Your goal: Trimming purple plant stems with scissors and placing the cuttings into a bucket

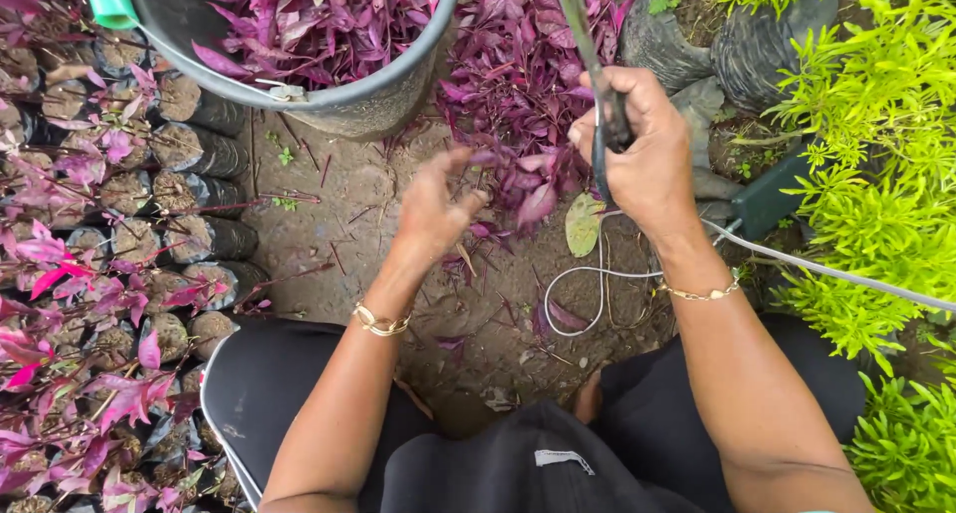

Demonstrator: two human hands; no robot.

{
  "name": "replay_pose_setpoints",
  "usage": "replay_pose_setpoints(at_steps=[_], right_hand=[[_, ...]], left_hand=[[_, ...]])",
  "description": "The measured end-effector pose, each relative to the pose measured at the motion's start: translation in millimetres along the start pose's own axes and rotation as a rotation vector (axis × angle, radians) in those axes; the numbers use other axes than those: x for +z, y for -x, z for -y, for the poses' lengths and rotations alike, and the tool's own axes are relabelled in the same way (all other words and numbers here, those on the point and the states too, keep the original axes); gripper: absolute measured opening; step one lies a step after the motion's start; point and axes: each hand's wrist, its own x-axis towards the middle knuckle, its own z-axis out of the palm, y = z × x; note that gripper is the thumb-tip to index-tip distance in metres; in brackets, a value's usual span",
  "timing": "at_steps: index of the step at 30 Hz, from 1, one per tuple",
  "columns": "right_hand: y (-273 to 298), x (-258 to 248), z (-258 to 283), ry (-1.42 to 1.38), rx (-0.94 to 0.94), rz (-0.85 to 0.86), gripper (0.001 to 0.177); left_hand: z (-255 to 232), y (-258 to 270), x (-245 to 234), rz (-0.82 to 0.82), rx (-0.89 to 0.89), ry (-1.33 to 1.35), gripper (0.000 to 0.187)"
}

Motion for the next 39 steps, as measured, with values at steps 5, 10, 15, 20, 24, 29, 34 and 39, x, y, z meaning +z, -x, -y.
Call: replay_pose_setpoints(at_steps=[5, 10, 15, 20, 24, 29, 34, 39], right_hand=[[7, 11, -1, -0.094, 0.176, 0.079, 0.050], [11, 25, 3, -0.228, 0.306, 0.084, 0.055], [4, 3, -10, -0.318, 0.462, 0.289, 0.062], [9, -8, -1, -0.191, 0.620, 0.657, 0.073], [9, 1, 10, -0.134, 0.647, 0.814, 0.085], [16, 5, -20, -0.214, 0.649, 0.791, 0.078], [18, 6, -28, -0.172, 0.640, 0.751, 0.054], [3, 5, -31, -0.279, 0.573, 0.412, 0.032]], left_hand=[[-21, 12, 4, -0.068, 0.191, 0.111, 0.050], [-16, 18, 22, 0.126, 0.219, 0.315, 0.023], [-25, 10, 4, -0.035, 0.138, 0.458, 0.009], [-5, -4, -8, -0.114, 0.137, 0.407, 0.008], [-4, -4, -8, -0.087, 0.169, 0.337, 0.007], [-8, -1, -12, -0.081, 0.196, 0.347, 0.007], [-12, 0, -15, -0.072, 0.200, 0.351, 0.008], [1, -6, -7, -0.087, 0.231, 0.337, 0.008]])
